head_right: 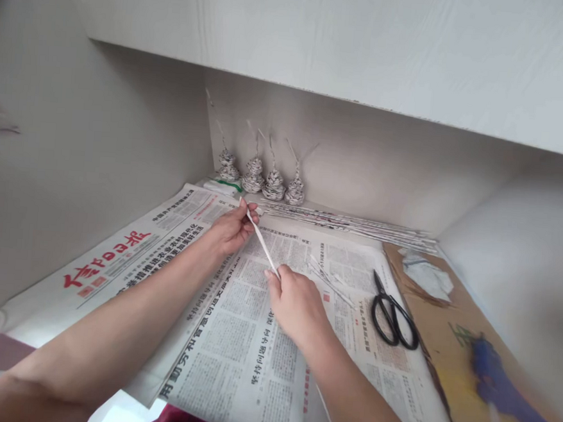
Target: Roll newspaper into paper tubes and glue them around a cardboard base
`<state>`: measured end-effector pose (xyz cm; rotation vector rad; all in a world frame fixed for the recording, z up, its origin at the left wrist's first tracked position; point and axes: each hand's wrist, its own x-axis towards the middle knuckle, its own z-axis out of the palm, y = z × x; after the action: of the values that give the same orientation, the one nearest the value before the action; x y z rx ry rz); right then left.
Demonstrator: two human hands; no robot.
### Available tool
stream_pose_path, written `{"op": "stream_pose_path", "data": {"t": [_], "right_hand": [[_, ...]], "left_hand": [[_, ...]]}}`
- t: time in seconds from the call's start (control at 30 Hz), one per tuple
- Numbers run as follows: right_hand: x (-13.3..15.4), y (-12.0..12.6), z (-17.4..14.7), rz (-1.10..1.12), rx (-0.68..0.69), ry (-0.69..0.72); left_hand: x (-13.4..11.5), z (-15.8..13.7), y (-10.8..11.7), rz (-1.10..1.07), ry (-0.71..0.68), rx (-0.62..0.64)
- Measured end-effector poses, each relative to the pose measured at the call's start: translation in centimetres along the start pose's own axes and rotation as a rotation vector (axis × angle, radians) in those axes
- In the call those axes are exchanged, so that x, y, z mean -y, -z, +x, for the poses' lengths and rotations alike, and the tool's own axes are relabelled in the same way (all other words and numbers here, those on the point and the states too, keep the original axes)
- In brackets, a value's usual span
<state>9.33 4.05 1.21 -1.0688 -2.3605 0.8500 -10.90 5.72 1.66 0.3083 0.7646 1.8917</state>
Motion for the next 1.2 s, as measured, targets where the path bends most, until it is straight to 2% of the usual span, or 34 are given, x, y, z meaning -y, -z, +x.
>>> {"op": "stream_pose_path", "data": {"t": [0.07,0.23,0.3,0.33,0.4,0.6,0.7,0.77,0.9,0.97,1.07,1.2], "right_hand": [[0.0,0.0,0.1,0.068,0.052,-0.029],[0.7,-0.7,-0.1,0.933,0.527,-0.264],[0.9,-1.0,-0.2,1.129,0.643,-0.283],[0.9,-1.1,-0.2,1.154,0.665,-0.286],[0.8,-1.2,-0.2,1.085,0.608,-0.274],[-0.4,-0.9,0.6,0.562,0.142,-0.19],[-0.8,-0.5,0.8,0.379,0.032,-0.126],[-0.8,-0.4,0.8,0.474,0.086,-0.143],[-0.6,-0.2,0.8,1.025,0.367,-0.317],[-0.6,-0.1,0.9,1.218,0.445,-0.385],[-0.7,0.0,1.1,1.319,0.434,-0.414],[-0.8,-0.3,1.3,1.263,0.362,-0.408]], "left_hand": [[-0.1,-0.1,-0.1,-0.009,0.004,-0.02],[-0.7,-0.2,-0.2,-0.146,0.11,-0.021],[-0.9,-0.2,-0.2,-0.181,0.15,0.0],[-0.9,-0.2,-0.2,-0.18,0.158,0.004],[-0.6,-0.5,-0.3,-0.134,0.155,0.004],[2.0,-2.1,-1.3,0.153,0.171,0.049],[2.7,-2.6,-1.5,0.169,0.19,0.059],[2.6,-2.7,-1.5,0.162,0.209,0.06],[2.2,-2.7,-1.4,0.133,0.26,0.075],[2.3,-2.8,-1.4,0.139,0.282,0.095],[2.9,-3.0,-1.4,0.177,0.31,0.158],[3.6,-3.1,-1.2,0.217,0.329,0.235]]}}
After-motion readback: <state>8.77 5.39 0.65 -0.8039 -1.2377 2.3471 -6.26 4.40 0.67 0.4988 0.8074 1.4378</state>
